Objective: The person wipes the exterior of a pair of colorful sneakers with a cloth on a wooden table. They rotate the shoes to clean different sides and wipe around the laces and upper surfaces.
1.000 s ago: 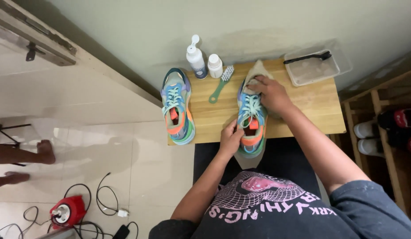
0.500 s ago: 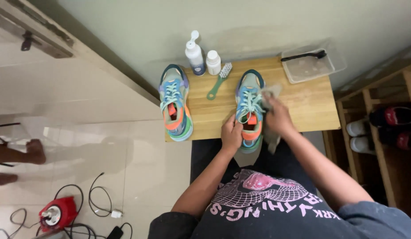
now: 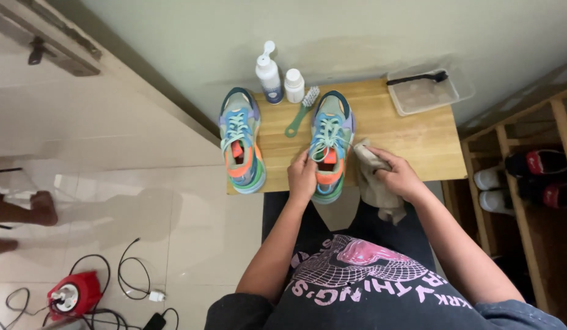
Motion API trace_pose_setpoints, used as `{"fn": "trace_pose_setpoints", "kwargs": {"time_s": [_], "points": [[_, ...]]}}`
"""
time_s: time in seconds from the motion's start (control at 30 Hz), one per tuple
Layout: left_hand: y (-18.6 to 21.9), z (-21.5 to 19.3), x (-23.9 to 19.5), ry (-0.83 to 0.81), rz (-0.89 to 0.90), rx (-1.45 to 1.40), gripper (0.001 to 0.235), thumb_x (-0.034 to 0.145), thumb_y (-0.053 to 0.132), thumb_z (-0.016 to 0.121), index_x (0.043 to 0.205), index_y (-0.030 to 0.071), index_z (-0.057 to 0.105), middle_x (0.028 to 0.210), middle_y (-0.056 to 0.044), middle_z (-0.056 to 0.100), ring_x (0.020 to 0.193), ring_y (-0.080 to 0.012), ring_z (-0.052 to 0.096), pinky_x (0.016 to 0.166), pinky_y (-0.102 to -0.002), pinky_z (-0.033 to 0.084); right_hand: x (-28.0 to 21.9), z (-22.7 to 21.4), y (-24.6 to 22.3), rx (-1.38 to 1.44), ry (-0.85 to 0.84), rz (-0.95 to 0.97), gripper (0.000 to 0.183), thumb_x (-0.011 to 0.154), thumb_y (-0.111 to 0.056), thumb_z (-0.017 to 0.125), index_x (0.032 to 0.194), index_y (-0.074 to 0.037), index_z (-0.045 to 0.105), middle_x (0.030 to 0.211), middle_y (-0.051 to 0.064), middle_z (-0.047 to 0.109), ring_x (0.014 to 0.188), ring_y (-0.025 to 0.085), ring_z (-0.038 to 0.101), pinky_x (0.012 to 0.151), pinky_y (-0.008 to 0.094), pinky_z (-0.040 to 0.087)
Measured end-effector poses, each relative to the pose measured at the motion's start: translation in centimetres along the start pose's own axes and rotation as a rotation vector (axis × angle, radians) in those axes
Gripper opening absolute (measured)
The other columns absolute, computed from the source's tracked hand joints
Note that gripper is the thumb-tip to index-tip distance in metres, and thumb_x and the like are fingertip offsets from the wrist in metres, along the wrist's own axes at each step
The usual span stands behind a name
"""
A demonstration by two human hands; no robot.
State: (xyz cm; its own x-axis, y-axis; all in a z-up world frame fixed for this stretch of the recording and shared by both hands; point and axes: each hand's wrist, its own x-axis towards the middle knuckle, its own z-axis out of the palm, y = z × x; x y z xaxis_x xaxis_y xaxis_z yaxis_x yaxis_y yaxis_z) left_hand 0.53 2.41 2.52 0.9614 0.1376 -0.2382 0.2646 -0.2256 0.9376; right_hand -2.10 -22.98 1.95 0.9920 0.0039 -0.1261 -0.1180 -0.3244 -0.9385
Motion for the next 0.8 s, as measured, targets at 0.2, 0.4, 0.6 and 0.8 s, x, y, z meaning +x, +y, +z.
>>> {"fn": "trace_pose_setpoints", "kwargs": {"time_s": [0.2, 0.4, 0.6, 0.8], "points": [[1.4, -9.0, -1.4, 0.303, 0.860, 0.163, 0.046, 0.091, 0.031, 0.061, 0.133, 0.013, 0.069, 0.130, -0.010, 0.071, 0.124, -0.0306, 0.064, 0.109, -0.044, 0.045, 1.4, 0.1, 0.4, 0.006, -0.052, 0.045, 0.056, 0.079, -0.006, 0.071, 0.133, -0.016, 0.070, 0.135, 0.010, 0.067, 0.132, 0.028, 0.056, 0.116, 0.047, 0.038], [2.8, -18.8, 1.2, 0.382, 0.000, 0.162, 0.077, 0.080, 0.025, 0.075, 0.152, 0.018, 0.049, 0.152, -0.021, 0.050, 0.135, -0.0442, 0.050, 0.115, -0.055, 0.039, 0.1, 0.9, -12.0, -0.449, -0.213, 0.342, 0.056, 0.088, -0.068, 0.064, 0.109, -0.020, 0.082, 0.114, 0.016, 0.077, 0.124, 0.041, 0.062, 0.109, 0.051, 0.046], [4.2, -18.1, 3.1, 0.177, -0.166, 0.164, 0.069, 0.077, 0.032, 0.071, 0.144, 0.016, 0.059, 0.138, -0.019, 0.064, 0.133, -0.0362, 0.057, 0.111, -0.045, 0.046, 1.9, 4.1, -13.7, -0.819, -0.259, 0.472, 0.072, 0.072, -0.080, 0.066, 0.119, -0.028, 0.079, 0.122, 0.014, 0.075, 0.119, 0.038, 0.068, 0.100, 0.045, 0.054], [-0.9, -18.3, 8.4, 0.101, -0.280, 0.316, 0.076, 0.066, 0.046, 0.083, 0.137, 0.026, 0.065, 0.121, -0.007, 0.073, 0.120, -0.0278, 0.066, 0.089, -0.040, 0.060, 4.1, 5.4, -13.7, -0.919, -0.262, 0.444, 0.072, 0.068, -0.067, 0.070, 0.116, -0.015, 0.079, 0.117, 0.015, 0.075, 0.117, 0.038, 0.069, 0.094, 0.047, 0.055]]}}
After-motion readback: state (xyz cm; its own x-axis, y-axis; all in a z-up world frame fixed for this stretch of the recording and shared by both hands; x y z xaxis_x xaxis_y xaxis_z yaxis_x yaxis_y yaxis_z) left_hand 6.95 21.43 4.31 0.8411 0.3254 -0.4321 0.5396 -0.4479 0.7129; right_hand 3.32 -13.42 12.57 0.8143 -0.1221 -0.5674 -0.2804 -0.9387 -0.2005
